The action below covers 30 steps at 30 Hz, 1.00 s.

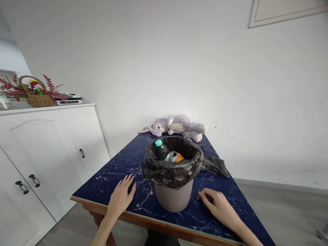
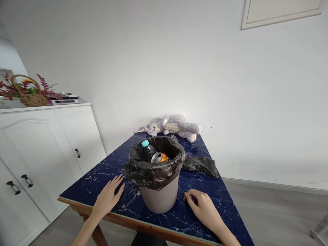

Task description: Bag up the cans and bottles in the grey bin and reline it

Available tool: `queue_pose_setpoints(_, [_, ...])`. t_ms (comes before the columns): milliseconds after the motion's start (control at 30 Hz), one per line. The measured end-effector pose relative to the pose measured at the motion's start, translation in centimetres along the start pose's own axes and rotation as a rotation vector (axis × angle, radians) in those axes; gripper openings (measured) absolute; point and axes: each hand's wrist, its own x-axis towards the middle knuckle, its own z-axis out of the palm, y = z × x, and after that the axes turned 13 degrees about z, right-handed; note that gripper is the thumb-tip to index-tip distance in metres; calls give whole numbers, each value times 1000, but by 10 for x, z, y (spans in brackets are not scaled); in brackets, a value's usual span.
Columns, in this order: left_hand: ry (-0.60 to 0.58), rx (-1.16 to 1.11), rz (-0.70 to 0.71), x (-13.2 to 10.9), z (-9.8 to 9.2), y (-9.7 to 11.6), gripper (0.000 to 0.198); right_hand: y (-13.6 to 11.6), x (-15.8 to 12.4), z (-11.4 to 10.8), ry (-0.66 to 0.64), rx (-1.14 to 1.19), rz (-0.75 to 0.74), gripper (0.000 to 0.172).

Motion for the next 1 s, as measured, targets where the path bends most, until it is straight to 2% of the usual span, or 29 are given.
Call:
queue_pose_setpoints(433, [17, -21, 4, 1, -1, 0, 64, -3, -1, -2, -26, 6, 33, 47])
queue_pose_setpoints(633, [-30, 6, -1, 2, -2, 3, 67, -3, -1, -3, -29, 2, 39, 48])
queue_pose_setpoints(1000, [6, 34, 15, 1, 2, -1, 65, -1, -1, -1, -9, 3, 24, 48])
